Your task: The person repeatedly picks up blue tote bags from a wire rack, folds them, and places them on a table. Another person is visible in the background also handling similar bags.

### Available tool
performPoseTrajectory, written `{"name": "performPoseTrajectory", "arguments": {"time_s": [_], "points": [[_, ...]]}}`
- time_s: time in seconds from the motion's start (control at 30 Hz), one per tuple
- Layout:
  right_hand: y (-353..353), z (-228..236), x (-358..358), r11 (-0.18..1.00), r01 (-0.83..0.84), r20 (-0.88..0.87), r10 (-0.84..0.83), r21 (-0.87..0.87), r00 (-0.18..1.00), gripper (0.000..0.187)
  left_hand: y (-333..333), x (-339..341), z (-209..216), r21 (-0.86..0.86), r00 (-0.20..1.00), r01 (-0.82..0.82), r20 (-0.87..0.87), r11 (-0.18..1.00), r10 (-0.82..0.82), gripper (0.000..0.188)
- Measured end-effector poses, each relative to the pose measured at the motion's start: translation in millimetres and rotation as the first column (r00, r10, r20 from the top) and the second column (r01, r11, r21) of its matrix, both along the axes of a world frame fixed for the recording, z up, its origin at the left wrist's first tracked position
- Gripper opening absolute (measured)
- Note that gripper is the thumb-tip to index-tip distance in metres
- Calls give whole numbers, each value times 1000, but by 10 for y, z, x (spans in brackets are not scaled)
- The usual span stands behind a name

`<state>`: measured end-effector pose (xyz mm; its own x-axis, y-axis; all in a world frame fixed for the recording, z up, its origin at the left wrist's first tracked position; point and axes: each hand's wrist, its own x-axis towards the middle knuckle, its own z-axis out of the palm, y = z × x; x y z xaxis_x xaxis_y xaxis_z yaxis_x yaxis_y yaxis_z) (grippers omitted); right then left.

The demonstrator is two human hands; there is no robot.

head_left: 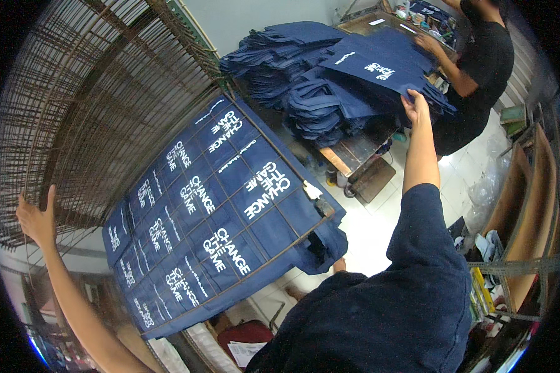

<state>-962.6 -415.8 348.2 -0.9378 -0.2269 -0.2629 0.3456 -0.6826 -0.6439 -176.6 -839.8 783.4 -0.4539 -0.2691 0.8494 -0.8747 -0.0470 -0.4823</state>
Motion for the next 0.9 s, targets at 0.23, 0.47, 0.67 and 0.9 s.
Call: {"name": "performPoseTrajectory", "arguments": {"time_s": [0.23,0.47,0.67,0.9], "points": [[-196,722,661,969,-33,-134,67,243,989,12,209,19,17,69,994,102,29,992,-104,97],[-21,2313,632,820,-117,-495,445,561,747,33,425,-179,319,403,971,237,-119,884,-206,116],[-617,3574,2507,624,-135,-562,763,770,321,19,28,510,394,478,982,78,-190,875,16,126],[-1084,3794,4267,415,-46,-411,908,909,82,30,-218,1617,408,543,948,-13,-260,840,183,138]]}}
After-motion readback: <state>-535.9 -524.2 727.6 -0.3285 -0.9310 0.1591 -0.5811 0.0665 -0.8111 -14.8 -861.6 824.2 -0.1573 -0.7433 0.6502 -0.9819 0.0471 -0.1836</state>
